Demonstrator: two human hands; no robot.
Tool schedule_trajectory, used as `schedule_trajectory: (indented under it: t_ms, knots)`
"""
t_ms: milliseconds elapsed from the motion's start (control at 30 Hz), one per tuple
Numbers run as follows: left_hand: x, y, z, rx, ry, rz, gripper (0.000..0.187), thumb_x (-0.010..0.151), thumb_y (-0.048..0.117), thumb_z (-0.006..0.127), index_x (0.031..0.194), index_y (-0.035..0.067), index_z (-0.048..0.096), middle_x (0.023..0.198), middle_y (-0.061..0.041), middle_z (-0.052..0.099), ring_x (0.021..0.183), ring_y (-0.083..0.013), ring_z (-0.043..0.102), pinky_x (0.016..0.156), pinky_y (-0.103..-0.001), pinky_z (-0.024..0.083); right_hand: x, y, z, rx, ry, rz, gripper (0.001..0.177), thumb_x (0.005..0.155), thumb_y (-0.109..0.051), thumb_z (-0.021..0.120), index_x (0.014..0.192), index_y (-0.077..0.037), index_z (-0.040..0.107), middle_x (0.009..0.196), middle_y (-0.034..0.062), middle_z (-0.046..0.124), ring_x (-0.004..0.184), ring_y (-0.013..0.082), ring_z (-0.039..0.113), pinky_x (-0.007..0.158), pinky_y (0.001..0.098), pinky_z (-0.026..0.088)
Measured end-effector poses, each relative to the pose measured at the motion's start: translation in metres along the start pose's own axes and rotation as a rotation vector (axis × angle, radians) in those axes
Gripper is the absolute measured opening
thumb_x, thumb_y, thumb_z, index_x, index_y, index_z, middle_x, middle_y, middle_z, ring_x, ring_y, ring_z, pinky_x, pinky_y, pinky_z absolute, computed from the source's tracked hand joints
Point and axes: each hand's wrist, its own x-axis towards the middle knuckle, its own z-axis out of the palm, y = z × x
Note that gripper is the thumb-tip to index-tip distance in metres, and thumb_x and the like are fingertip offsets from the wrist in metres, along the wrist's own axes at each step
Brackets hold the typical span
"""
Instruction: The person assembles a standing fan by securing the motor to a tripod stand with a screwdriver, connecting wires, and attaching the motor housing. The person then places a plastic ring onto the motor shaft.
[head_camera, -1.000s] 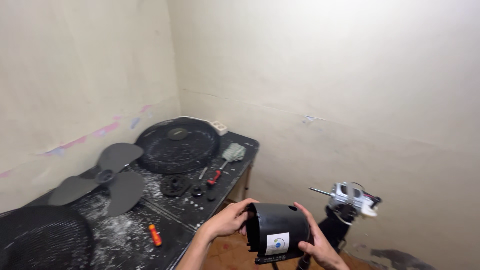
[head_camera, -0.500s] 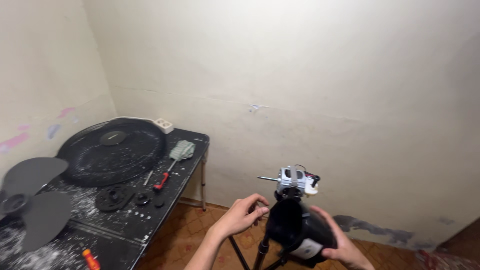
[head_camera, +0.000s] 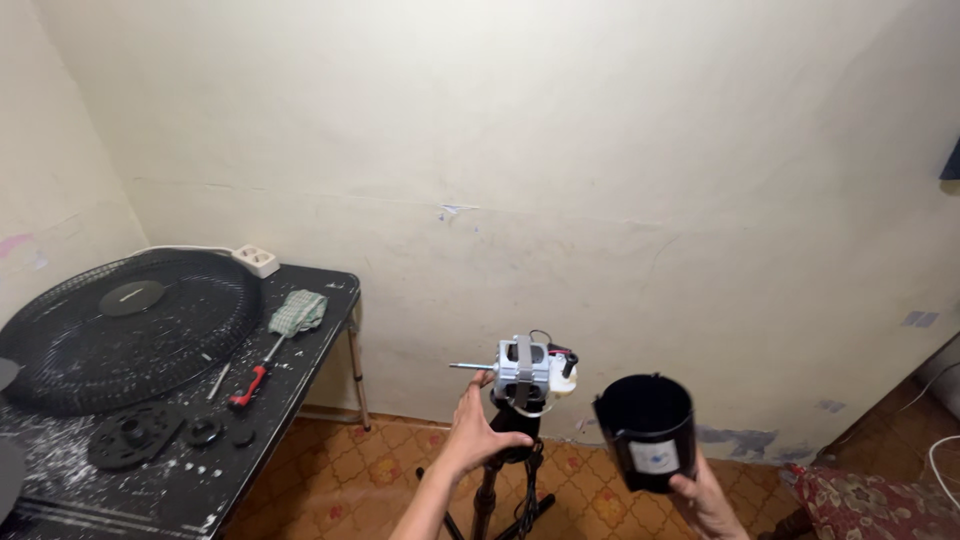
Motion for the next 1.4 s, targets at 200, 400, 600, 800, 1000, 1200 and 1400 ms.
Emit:
schedule_trajectory:
  t_ms: [200,400,600,800,1000,1200,1400]
  knots:
    - [0.053,-0.027,0.006,-0.111,-0.316,-0.022,0.13,0.043,0.059,0.097,0.149,0.008,0.041,0.147,-0.017,0.057,0.14,-0.0306,0.052,0.12,-0.042,0.04,0.016,0.018,-0.011,-0.184,-0.069,-0.047,0.129,0.058,-0.021,0.092,0.161,-0.014,0.015,0.158,0.013,0.034,0.147,0.0283,0.034,0.116,0.0487,0.029]
    - [0.075,-0.033,0.011,-0.059,-0.467,0.073,0.088,0.053,0.066,0.089,0.124,0.016,0.072,0.121,-0.006,0.076,0.118,-0.0237,0.07,0.109,-0.039,0.052,0.038,0.045,-0.024,-0.288,-0.106,-0.23,0.125,0.062,-0.012,0.094,0.158,-0.013,0.014,0.157,0.0161,0.03,0.147,0.0312,0.031,0.116,0.0489,0.028]
    - [0.077,-0.027,0.016,-0.025,-0.484,-0.009,0.073,0.062,0.066,0.085,0.119,0.021,0.077,0.114,-0.002,0.078,0.11,-0.0174,0.072,0.104,-0.037,0.055,0.038,0.029,0.001,-0.458,-0.103,-0.308,0.123,0.062,-0.009,0.093,0.157,-0.012,0.015,0.155,0.0173,0.032,0.146,0.0316,0.033,0.117,0.0483,0.029]
    - [0.071,-0.01,0.007,-0.154,-0.526,-0.073,0.064,0.064,0.056,0.087,0.117,0.022,0.079,0.115,-0.001,0.079,0.111,-0.0156,0.072,0.102,-0.037,0.055,0.037,-0.01,0.053,-0.396,-0.039,-0.109,0.123,0.059,-0.008,0.092,0.157,-0.016,0.018,0.15,0.0141,0.036,0.142,0.0287,0.039,0.113,0.0474,0.04]
    - [0.071,0.007,-0.008,-0.223,-0.598,-0.139,0.069,0.06,0.039,0.093,0.124,0.02,0.074,0.123,-0.002,0.073,0.119,-0.0176,0.066,0.102,-0.036,0.052,0.044,-0.026,0.073,-0.453,-0.068,-0.043,0.123,0.059,-0.011,0.094,0.156,-0.016,0.019,0.149,0.0149,0.042,0.141,0.0276,0.043,0.114,0.0441,0.037]
    - [0.07,0.007,-0.008,-0.256,-0.563,-0.053,0.064,0.062,0.037,0.091,0.121,0.017,0.076,0.124,-0.004,0.072,0.117,-0.021,0.066,0.1,-0.037,0.053,0.053,-0.031,0.073,-0.515,-0.068,-0.012,0.126,0.056,-0.018,0.096,0.157,-0.018,0.021,0.153,0.0139,0.04,0.144,0.0274,0.04,0.116,0.0453,0.035]
    - [0.073,-0.002,-0.001,-0.241,-0.56,-0.134,0.061,0.064,0.035,0.091,0.12,0.018,0.077,0.122,-0.002,0.074,0.115,-0.0184,0.067,0.097,-0.035,0.054,0.058,-0.052,0.07,-0.712,-0.073,0.036,0.126,0.054,-0.021,0.097,0.158,-0.02,0.025,0.155,0.0116,0.042,0.146,0.027,0.04,0.119,0.0448,0.034]
